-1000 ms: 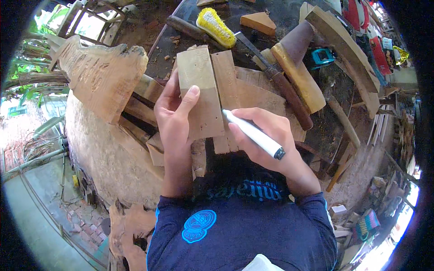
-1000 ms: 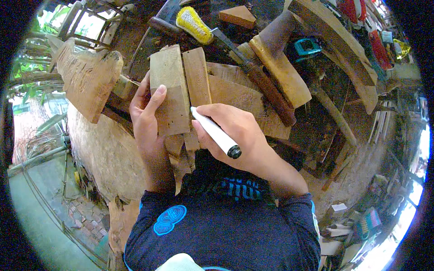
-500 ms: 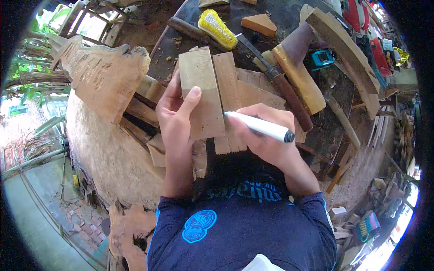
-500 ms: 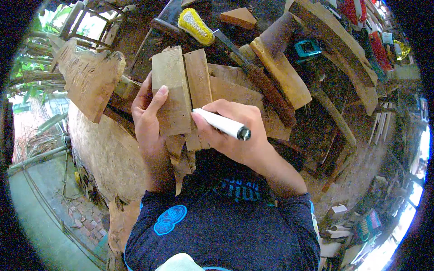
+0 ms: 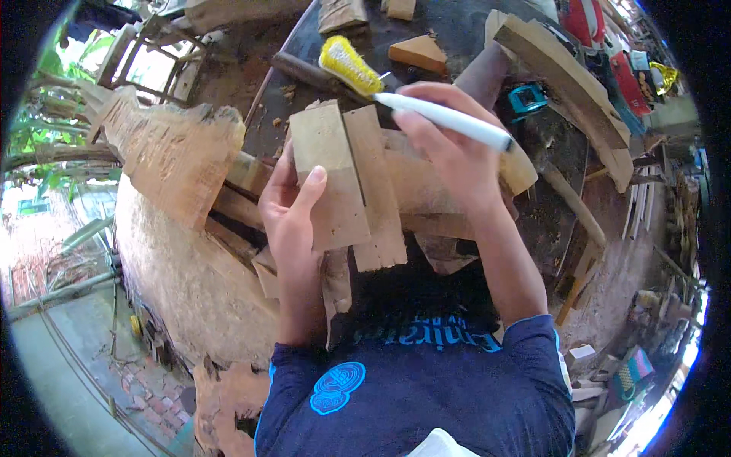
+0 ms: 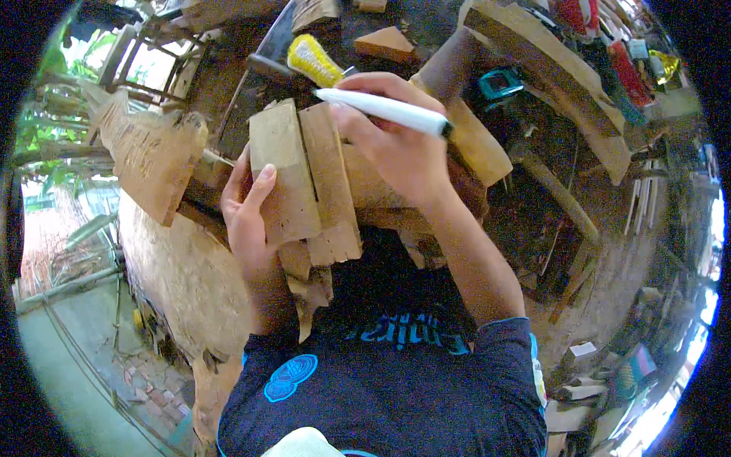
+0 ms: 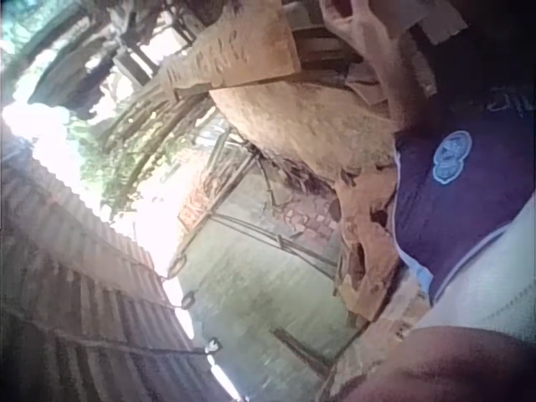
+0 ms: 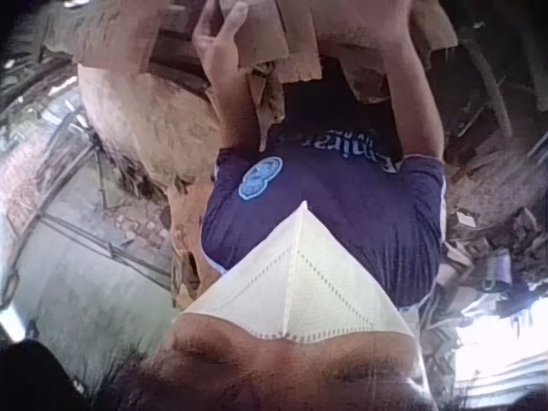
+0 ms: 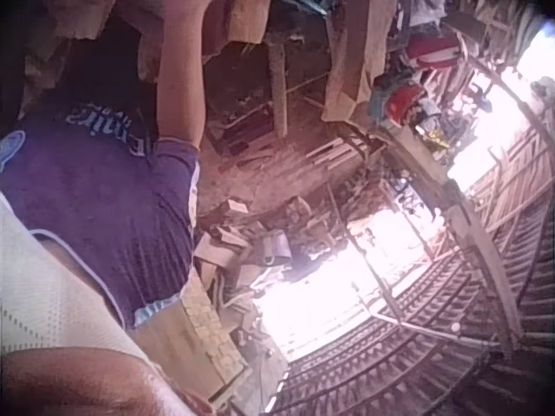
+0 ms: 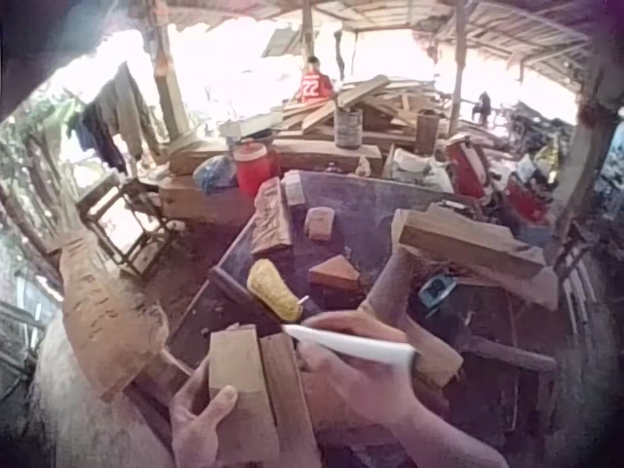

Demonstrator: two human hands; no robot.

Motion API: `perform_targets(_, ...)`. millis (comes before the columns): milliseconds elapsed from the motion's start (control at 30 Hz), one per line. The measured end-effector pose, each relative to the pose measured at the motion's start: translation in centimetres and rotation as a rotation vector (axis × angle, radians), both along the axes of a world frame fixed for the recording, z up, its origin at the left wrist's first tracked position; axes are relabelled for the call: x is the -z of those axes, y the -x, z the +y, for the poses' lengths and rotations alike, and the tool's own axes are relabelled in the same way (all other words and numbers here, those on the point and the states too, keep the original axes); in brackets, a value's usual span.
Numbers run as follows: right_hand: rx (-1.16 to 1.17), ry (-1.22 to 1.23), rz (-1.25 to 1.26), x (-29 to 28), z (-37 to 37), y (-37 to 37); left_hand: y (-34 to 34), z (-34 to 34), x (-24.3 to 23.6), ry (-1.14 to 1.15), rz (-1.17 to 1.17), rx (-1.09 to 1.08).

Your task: The person draws an outline of a spoon on a piece of wood using a marker, then carves along the outline using a chisel and a wooden mallet.

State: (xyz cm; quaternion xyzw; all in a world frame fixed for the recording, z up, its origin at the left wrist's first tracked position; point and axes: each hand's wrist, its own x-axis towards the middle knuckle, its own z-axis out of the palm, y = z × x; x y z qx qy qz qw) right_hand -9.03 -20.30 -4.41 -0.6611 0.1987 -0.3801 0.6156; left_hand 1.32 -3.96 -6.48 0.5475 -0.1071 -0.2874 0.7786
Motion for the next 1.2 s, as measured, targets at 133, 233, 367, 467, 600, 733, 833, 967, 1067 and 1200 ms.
perform_targets(133, -0.079, -0.229, -0.111, 1.9, -0.3, -3.6, 0.1, -0.2, -0.4, -0.02, -0.01, -0.002)
perform_targets(233, -0.085, -0.257, -0.137, 3.3, 0.0, -3.9, 0.4, -0.4, -0.6, -0.015, -0.006, -0.022)
perform_targets(367, -0.111, -0.259, -0.161, 3.9, 0.0, -3.7, 0.2, -0.3, -1.8, -0.012, 0.028, 0.02)
perform_targets(467, -0.115, -0.224, -0.158, 3.9, 0.1, -3.6, -0.2, -0.5, -1.9, 0.031, 0.028, 0.039)
perform_targets(600, -0.073, -0.182, -0.156, 3.9, 0.1, -3.8, 0.0, -1.3, -1.5, -0.002, 0.041, 0.008)
perform_targets(733, -0.088, -0.214, -0.196, 4.4, -0.1, -3.5, 0.2, -1.7, -1.1, -0.011, 0.097, 0.011)
perform_targets(833, -0.021, -0.242, -0.136, 3.9, 0.0, -3.3, 0.4, -1.7, -1.2, 0.014, 0.1, 0.01)
perform_targets(967, 0.058, -0.243, -0.041, 3.9, 0.2, -3.2, 0.5, -1.6, -1.0, 0.0, 0.093, -0.016)
perform_targets(1067, 0.124, -0.059, -0.006, 4.5, 0.0, -3.5, 0.6, -1.7, -0.7, 0.001, 0.059, -0.022)
perform_targets(1200, 0.109, 0.01, 0.023, 3.9, 0.0, -3.5, 0.8, -1.6, -0.9, -0.014, 0.072, -0.063)
